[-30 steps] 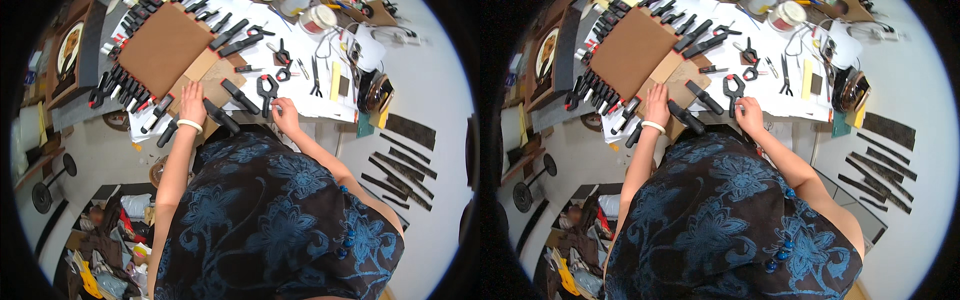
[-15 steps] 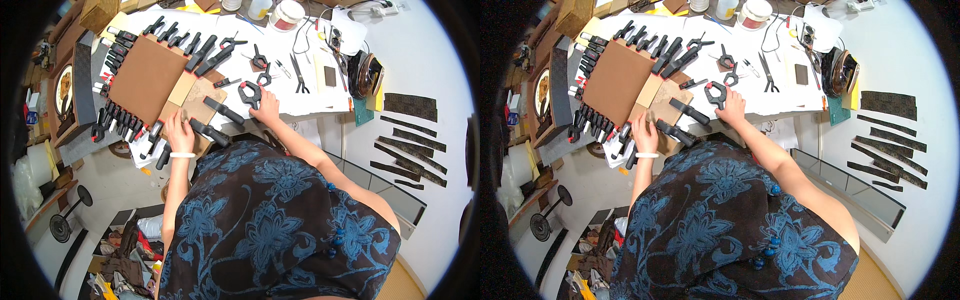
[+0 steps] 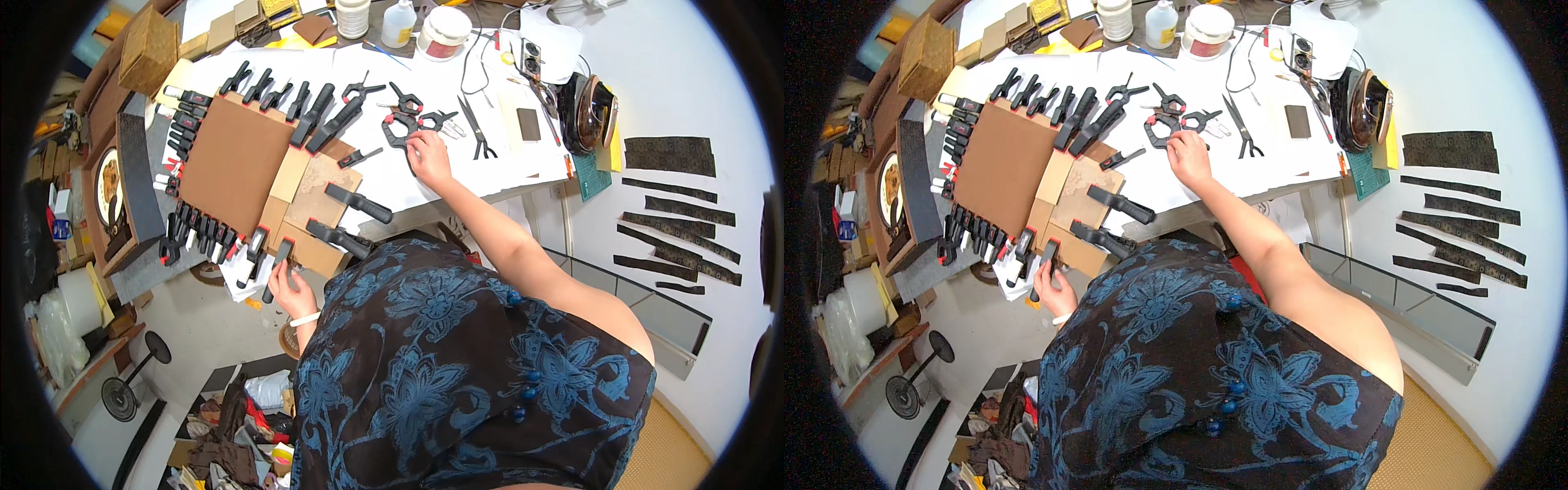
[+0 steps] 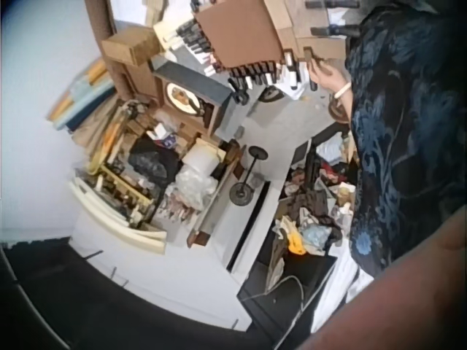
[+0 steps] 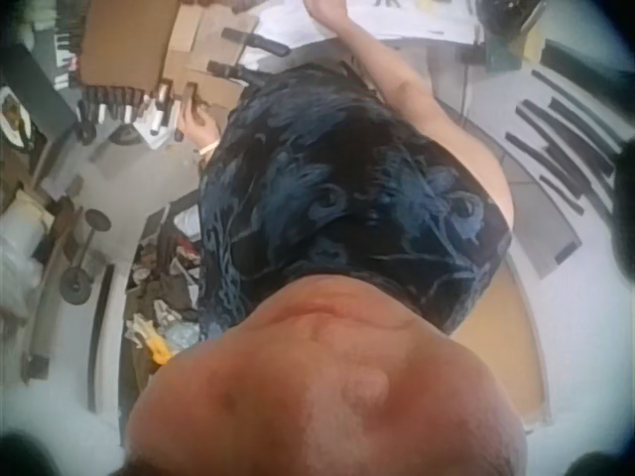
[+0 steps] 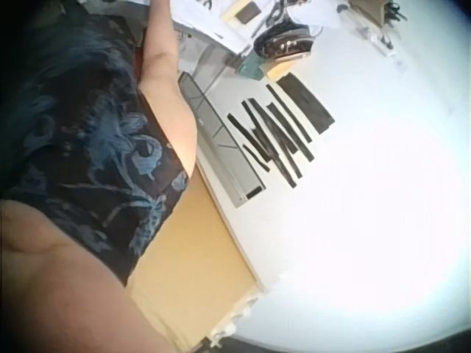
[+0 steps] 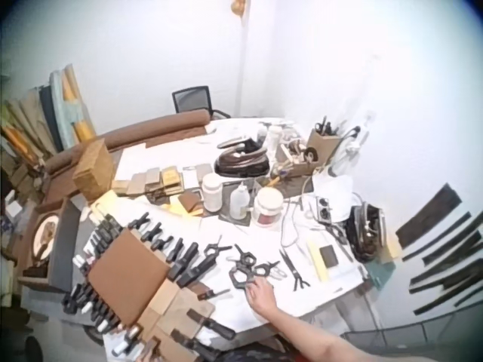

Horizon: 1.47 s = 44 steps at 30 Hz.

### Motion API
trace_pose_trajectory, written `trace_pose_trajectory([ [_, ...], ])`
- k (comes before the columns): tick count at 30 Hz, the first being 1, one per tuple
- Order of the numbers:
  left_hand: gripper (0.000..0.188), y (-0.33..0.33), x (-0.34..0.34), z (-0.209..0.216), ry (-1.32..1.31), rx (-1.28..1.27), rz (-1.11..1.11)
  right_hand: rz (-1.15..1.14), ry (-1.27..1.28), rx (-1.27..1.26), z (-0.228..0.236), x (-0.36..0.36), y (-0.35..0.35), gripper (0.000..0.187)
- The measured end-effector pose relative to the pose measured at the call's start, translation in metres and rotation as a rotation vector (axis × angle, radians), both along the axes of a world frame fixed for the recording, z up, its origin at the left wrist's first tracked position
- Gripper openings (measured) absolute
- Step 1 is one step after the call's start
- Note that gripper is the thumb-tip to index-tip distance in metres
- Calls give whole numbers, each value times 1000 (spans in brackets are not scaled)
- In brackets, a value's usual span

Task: The person assembles a craft project by arranging cardboard pieces on a workbench and securing them with multiple clamps. They repeatedly pick up clamps, position them on the cardboard, and tighten them to hold the pieces in place.

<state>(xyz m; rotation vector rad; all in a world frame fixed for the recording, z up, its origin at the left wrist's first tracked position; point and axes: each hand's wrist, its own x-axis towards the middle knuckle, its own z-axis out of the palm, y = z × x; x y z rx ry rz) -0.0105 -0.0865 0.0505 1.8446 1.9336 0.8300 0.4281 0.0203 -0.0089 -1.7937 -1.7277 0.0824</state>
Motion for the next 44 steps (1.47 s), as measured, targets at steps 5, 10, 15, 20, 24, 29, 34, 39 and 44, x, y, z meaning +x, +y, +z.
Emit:
trace_pose_trajectory([
  [5,36,2,14,14,-48,19,-16,-314,-89,-284,14,3,9,66],
  [10,34,34,49,22,-150,60,-114,-258,-229,-535,20,2,27,98],
  [15,26,69,92,47,-213,65,-214,-190,-304,-401,7,3,24,95],
  [20,25,75,109,54,-243,40,-289,-192,-224,-419,24,11,26,91],
  [24,27,75,123,56,-273,13,-261,-214,-109,-240,46,18,40,85],
  [29,20,150,190,67,-280,82,-492,-88,-321,-610,45,36,102,82],
  [34,23,266,268,51,30,31,-577,-6,-333,-533,30,40,111,86],
  [39,54,339,334,12,705,-556,-680,124,-217,-413,34,45,109,87],
  [44,58,367,350,-50,763,-717,-611,163,-191,-519,34,54,111,86],
])
